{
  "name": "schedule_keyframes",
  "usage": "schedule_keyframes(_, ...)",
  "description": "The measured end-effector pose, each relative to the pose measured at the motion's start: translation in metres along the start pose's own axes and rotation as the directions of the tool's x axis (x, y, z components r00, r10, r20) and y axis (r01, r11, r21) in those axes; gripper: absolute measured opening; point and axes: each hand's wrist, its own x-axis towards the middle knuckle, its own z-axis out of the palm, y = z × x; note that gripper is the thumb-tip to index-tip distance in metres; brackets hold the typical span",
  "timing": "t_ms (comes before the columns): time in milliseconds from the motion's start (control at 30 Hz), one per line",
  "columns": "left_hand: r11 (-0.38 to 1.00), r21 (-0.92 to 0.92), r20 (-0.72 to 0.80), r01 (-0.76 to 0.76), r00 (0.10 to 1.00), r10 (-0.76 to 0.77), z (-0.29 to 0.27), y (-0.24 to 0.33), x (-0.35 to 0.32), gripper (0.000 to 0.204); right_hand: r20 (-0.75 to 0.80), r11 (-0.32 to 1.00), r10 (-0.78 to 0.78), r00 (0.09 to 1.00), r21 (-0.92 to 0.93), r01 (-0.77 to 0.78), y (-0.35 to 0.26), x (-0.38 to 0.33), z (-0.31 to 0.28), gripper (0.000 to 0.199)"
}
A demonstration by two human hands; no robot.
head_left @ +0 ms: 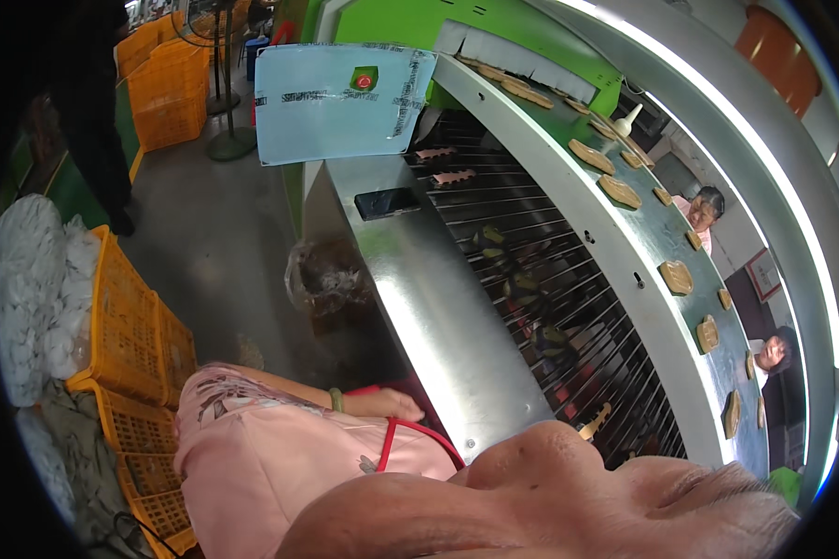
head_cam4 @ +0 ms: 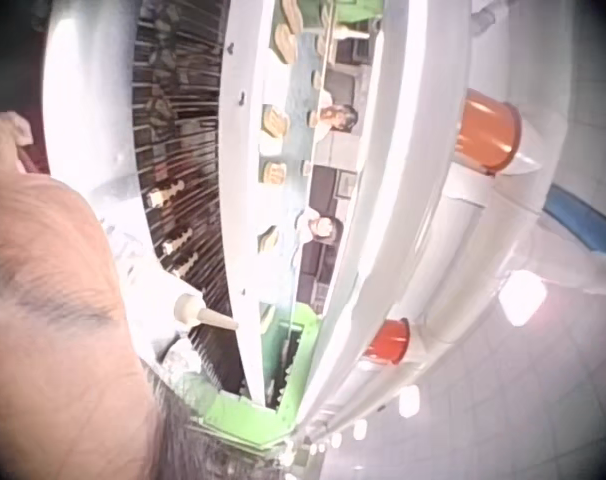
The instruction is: The person takes shoes from a conveyor rack, applies liquid along their edges using a small brush dipped into a dispenser, and places the shoes back onto the conveyor rack.
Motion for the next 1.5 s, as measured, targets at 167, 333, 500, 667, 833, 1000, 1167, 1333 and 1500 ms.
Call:
schedule_keyframes(167, 0.918, -0.309, -0.295, -0.249, 0.943, 0.156, -0.039, 0.032, -0.036, 0.015, -0.031, 0.992, -0.078, 0.996, -0.106, 0.074, 0.015, -0.019, -0.014, 0.018)
schedule_keyframes(333, 0.898, -0.344, -0.301, -0.274, 0.938, 0.171, -0.041, 0.027, -0.015, 0.014, -0.02, 0.851, -0.367, 0.93, -0.412, 0.327, 0.038, -0.045, -0.016, 0.02)
schedule_keyframes(500, 0.983, -0.075, 0.035, 0.168, 0.986, -0.166, 0.008, -0.015, 0.038, 0.016, 0.213, 0.385, -0.68, 0.701, -0.711, 0.589, 0.022, -0.049, 0.017, 0.021)
schedule_keyframes(667, 0.971, 0.238, 0.303, 0.024, 0.948, -0.098, 0.023, -0.06, 0.088, 0.012, 0.152, 0.962, -0.063, 0.986, 0.273, 0.019, 0.031, -0.011, 0.039, 0.021)
schedule_keyframes(833, 0.976, 0.132, 0.263, 0.174, 0.943, -0.203, 0.049, -0.045, 0.095, 0.012, 0.09, 0.84, 0.128, 0.988, 0.52, -0.156, -0.025, -0.045, 0.028, 0.017)
schedule_keyframes(1000, 0.97, 0.036, 0.186, 0.241, 0.952, -0.244, 0.045, -0.057, 0.085, 0.012, 0.167, 0.786, 0.158, 0.973, 0.576, -0.226, -0.004, -0.052, 0.02, 0.019)
schedule_keyframes(1167, 0.978, 0.058, 0.181, 0.201, 0.961, -0.208, 0.049, -0.054, 0.076, 0.011, 0.172, 0.781, 0.169, 0.971, 0.578, -0.238, -0.014, -0.058, 0.024, 0.02)
schedule_keyframes(1333, 0.977, 0.074, 0.187, 0.198, 0.96, -0.208, 0.058, -0.05, 0.074, 0.009, 0.268, 0.823, 0.108, 0.957, 0.516, -0.237, -0.021, -0.058, 0.024, 0.02)
schedule_keyframes(1500, 0.983, 0.07, 0.315, 0.172, 0.931, -0.185, 0.052, -0.057, 0.083, 0.009, 0.289, 0.833, 0.127, 0.949, 0.489, -0.261, -0.023, -0.053, 0.024, 0.02)
